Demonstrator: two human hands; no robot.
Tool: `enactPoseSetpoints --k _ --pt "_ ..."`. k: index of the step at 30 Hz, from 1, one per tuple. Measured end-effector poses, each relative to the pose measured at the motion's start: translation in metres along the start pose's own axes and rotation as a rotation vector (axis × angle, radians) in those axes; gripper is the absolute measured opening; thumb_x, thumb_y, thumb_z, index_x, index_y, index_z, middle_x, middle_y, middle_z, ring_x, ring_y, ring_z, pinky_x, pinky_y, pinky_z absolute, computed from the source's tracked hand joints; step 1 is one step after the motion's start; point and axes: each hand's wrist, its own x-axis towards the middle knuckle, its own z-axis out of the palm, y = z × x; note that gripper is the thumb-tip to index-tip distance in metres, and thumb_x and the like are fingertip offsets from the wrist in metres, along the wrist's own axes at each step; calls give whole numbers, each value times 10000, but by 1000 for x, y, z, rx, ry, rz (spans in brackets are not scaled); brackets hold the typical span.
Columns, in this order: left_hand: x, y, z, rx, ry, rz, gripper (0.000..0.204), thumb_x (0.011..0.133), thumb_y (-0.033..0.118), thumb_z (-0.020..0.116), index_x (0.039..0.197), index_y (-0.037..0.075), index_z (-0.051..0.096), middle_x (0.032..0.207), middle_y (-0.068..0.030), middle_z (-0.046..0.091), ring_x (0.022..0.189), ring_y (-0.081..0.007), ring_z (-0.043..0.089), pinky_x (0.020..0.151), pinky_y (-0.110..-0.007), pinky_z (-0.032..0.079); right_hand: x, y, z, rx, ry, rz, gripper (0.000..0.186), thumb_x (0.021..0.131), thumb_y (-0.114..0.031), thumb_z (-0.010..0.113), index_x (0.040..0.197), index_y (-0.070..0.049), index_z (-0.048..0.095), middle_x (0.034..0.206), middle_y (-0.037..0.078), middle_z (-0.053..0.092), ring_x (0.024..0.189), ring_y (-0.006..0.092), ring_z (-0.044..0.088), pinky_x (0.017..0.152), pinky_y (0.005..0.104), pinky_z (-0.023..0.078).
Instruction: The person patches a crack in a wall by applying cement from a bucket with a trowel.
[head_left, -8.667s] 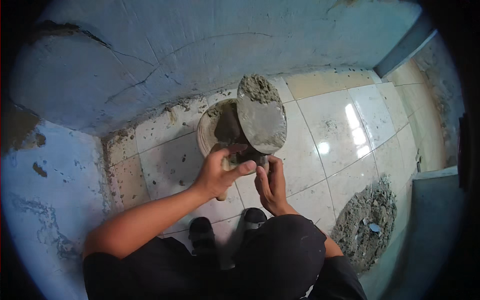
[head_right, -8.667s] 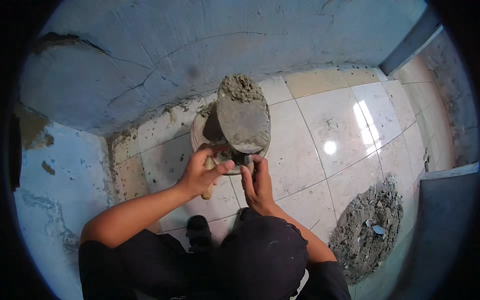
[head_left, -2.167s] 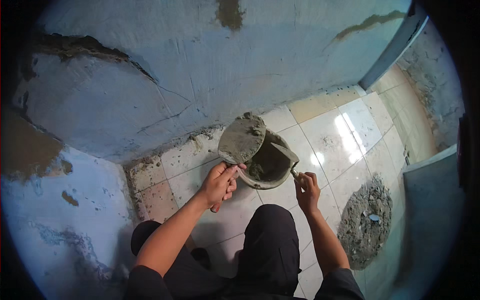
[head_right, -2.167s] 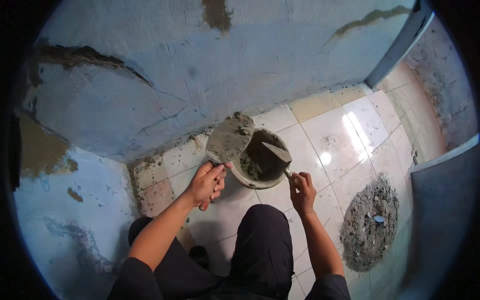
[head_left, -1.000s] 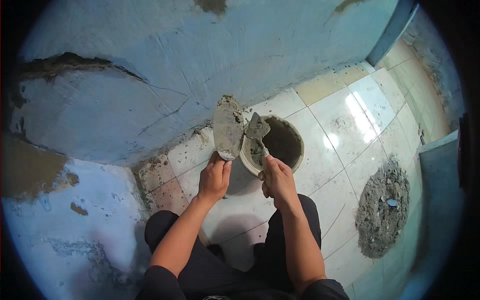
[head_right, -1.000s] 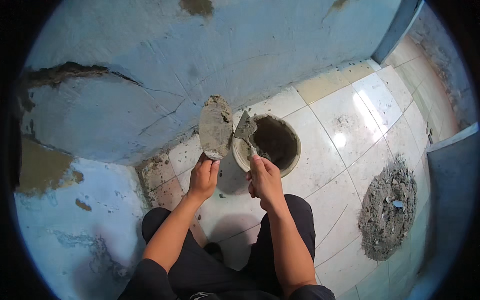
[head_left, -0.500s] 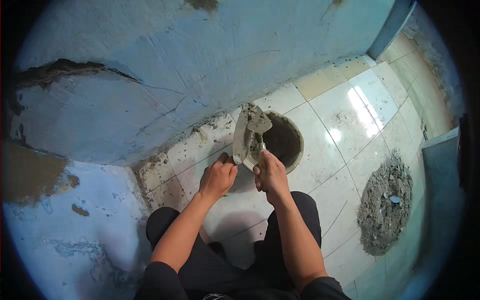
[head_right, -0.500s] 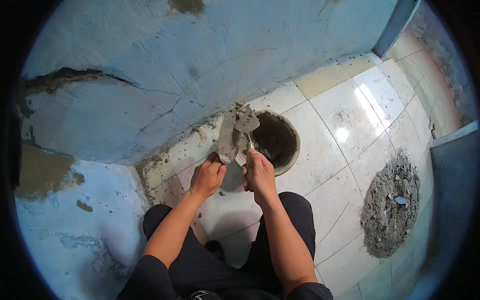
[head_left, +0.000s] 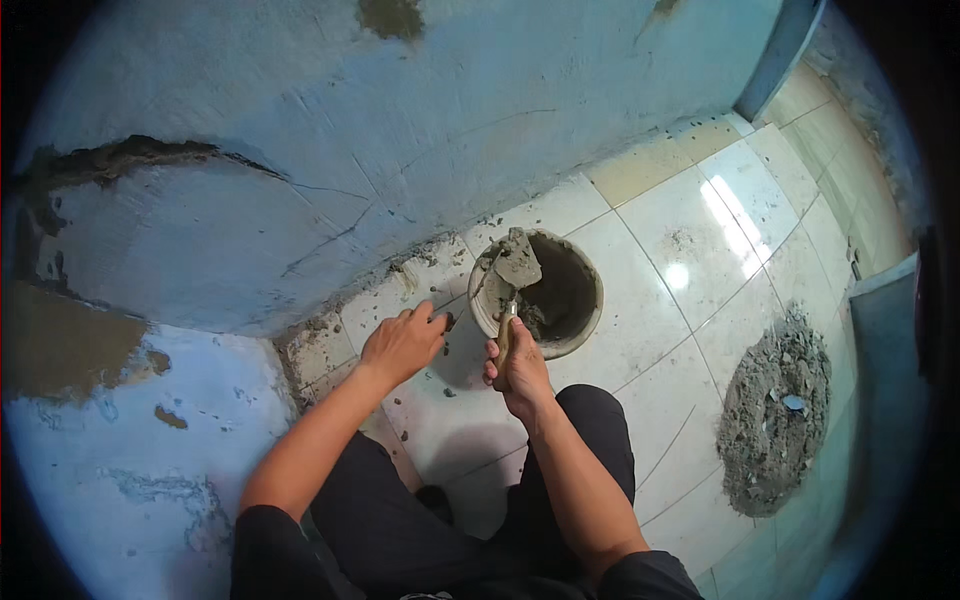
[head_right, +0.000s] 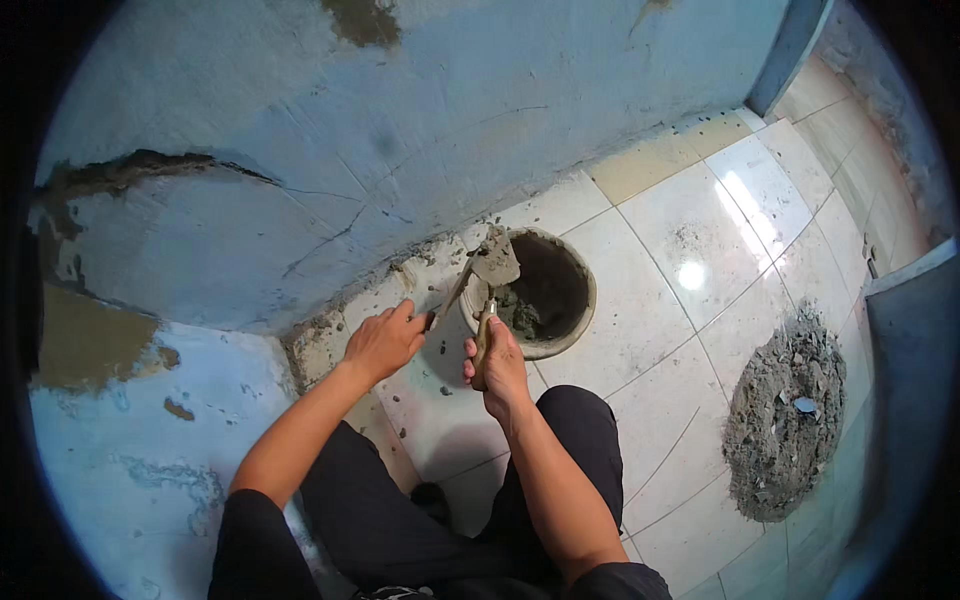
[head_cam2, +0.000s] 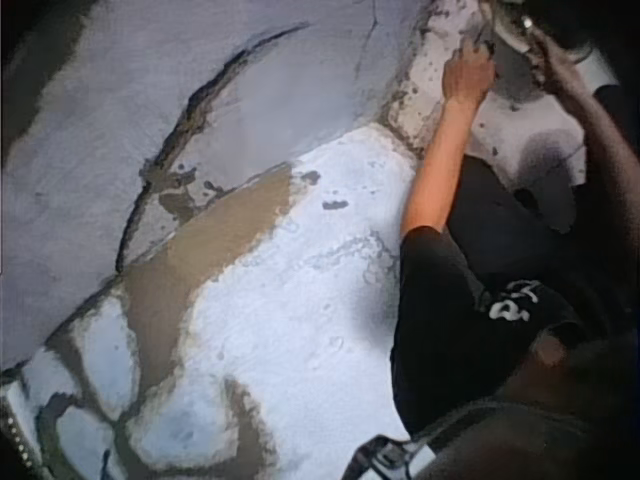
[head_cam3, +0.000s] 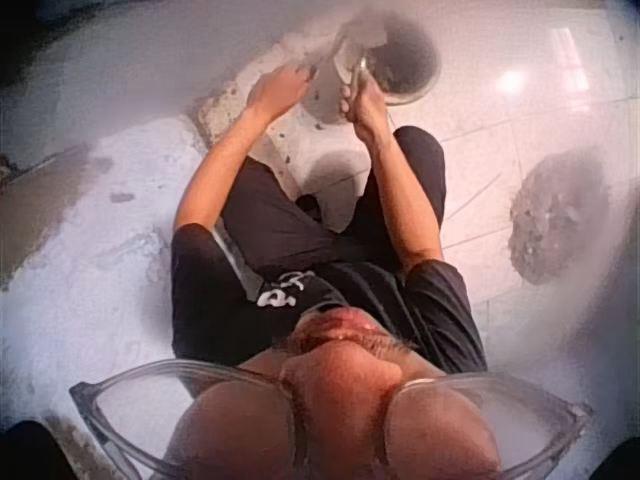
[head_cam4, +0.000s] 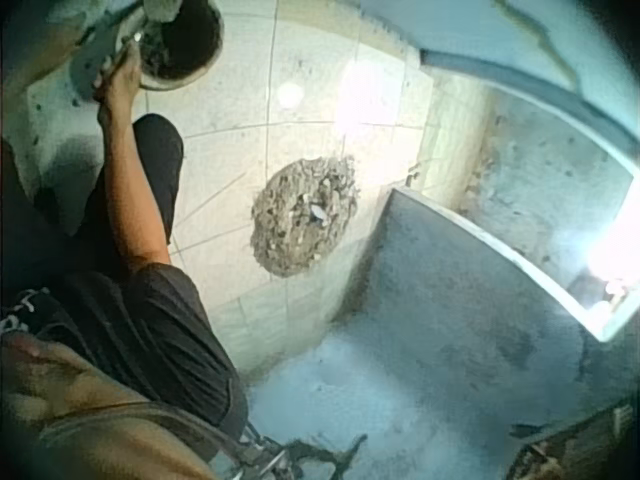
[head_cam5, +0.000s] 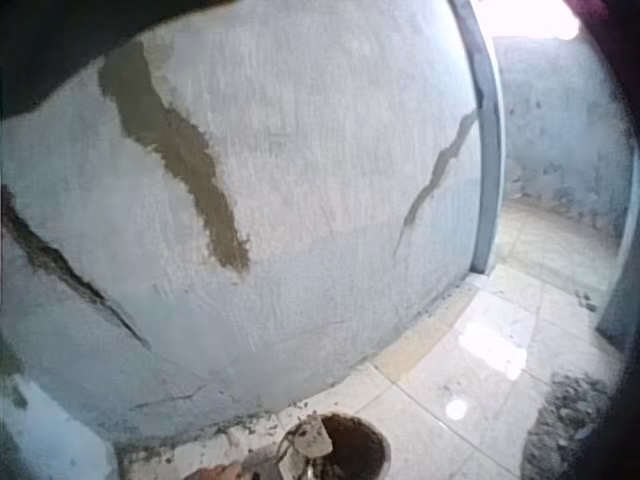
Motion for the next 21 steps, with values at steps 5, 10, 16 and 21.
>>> enactPoseSetpoints --k 5,10,16,21 --pt "22 0 -29 167 -70 118 236 909 222 689 1116 130 625 1013 -124 561 899 -330 669 707 -464 577 -1 3 3 132 20 19 447 1075 -571 420 1338 -212 470 796 -8 488 564 134 453 557 307 390" --pt "46 6 -45 328 -113 246 130 893 155 626 998 79 638 993 -145 593 855 -330 692 678 -434 605 -1 4 -1 284 -12 27 474 1055 -613 429 1346 -241 471 798 -29 462 564 116 420 552 288 364" --pt "60 18 -28 422 -213 293 120 901 155 599 979 95 669 998 -141 598 862 -342 684 690 -428 597 -9 -8 2 366 -88 -67 503 1031 -657 449 1354 -273 475 779 -43 464 539 109 421 540 277 357" --pt "44 18 6 170 -249 179 156 922 180 614 1018 86 693 1053 -166 632 863 -366 694 763 -464 585 -13 -14 6 330 -101 -73 508 1023 -655 460 1363 -277 477 757 -35 481 502 120 427 510 278 349"
